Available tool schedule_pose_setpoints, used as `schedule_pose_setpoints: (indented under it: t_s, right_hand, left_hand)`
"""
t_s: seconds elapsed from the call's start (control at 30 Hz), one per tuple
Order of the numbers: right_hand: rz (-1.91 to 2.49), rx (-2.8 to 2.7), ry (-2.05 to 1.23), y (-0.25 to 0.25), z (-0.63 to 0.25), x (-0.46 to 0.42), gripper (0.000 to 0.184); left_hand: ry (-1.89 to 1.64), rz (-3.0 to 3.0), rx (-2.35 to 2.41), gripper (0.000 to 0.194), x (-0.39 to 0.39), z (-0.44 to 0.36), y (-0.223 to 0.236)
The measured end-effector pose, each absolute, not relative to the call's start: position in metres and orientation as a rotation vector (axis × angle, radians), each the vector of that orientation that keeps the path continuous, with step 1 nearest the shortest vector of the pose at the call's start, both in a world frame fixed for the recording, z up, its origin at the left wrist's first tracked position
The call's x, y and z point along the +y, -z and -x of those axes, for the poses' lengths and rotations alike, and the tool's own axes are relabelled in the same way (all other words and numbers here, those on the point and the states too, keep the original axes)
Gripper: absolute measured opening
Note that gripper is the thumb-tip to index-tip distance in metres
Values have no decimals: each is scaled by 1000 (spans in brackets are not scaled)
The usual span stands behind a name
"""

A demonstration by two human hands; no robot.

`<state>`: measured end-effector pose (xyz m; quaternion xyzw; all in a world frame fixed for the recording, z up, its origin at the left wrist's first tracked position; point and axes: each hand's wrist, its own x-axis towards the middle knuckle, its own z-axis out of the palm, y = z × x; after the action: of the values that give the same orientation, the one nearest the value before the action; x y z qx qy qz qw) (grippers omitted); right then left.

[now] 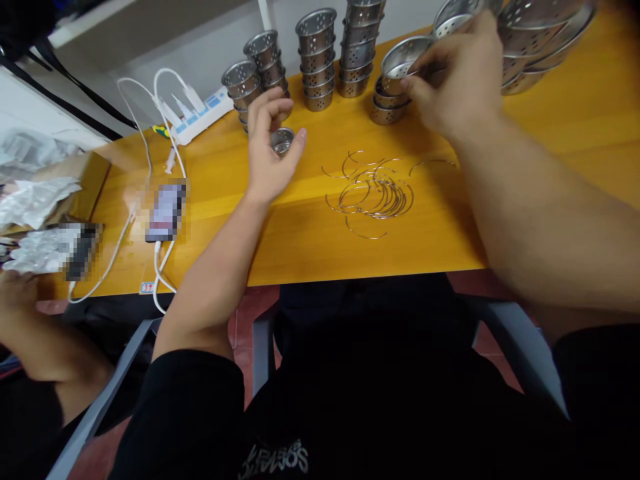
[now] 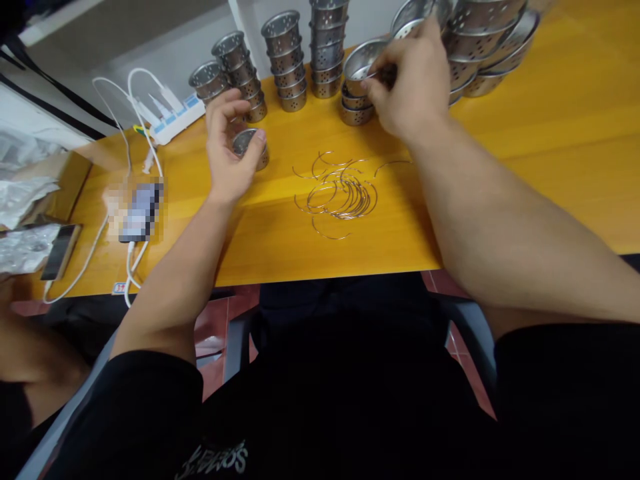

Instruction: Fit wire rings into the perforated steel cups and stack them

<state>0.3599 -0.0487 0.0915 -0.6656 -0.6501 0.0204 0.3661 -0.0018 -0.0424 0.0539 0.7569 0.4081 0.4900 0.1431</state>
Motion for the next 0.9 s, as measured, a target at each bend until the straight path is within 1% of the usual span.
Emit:
schedule_pose_setpoints:
  t_s: [0.1,0.27,0.4,0.53,0.67,0.7,0.73,0.77,0.83,0.9]
  right_hand:
    - [1747,-1685,-43,-87,-357,-49,35]
    - [1733,-1735,-22,-78,-362,-41,33]
    - [1745,-1743,-23,-77,-362,-41,30]
    - [1761,-1746,-45,-78,-357,-44,40]
    - [1754,-1743,-39,-82,-356,-47,58]
    - [1729,-1741,-15,-84,-356,-49,60]
    - [1687,-1742,21,-87,-356,-51,58]
    - [1628,-1759,63,-90,-356,-54,52]
    - [1497,-1862,109,-97,-355,-61,31]
    - [1399,-2087,20,-105,-354,-67,17]
  left_hand:
    - [-1415,-2137,1204,61,-39,9,-55]
    - [-1458,-2115,1246,65,-19,21,-41]
    - [-1398,-2080,1305,69,-4,25,-32]
    - [-1346,-1970,1315,78,-1,25,-32]
    - [-1318,-1922,1377,85,5,29,-24]
    - [-1314,-1912,1390,87,9,31,-20]
    - [-1306,-1902,1399,89,12,33,-15]
    - [-1291,-1891,1406,91,16,35,-9]
    - [-1240,-1880,1408,94,23,38,1]
    - [-1185,-1889,1402,96,27,41,8]
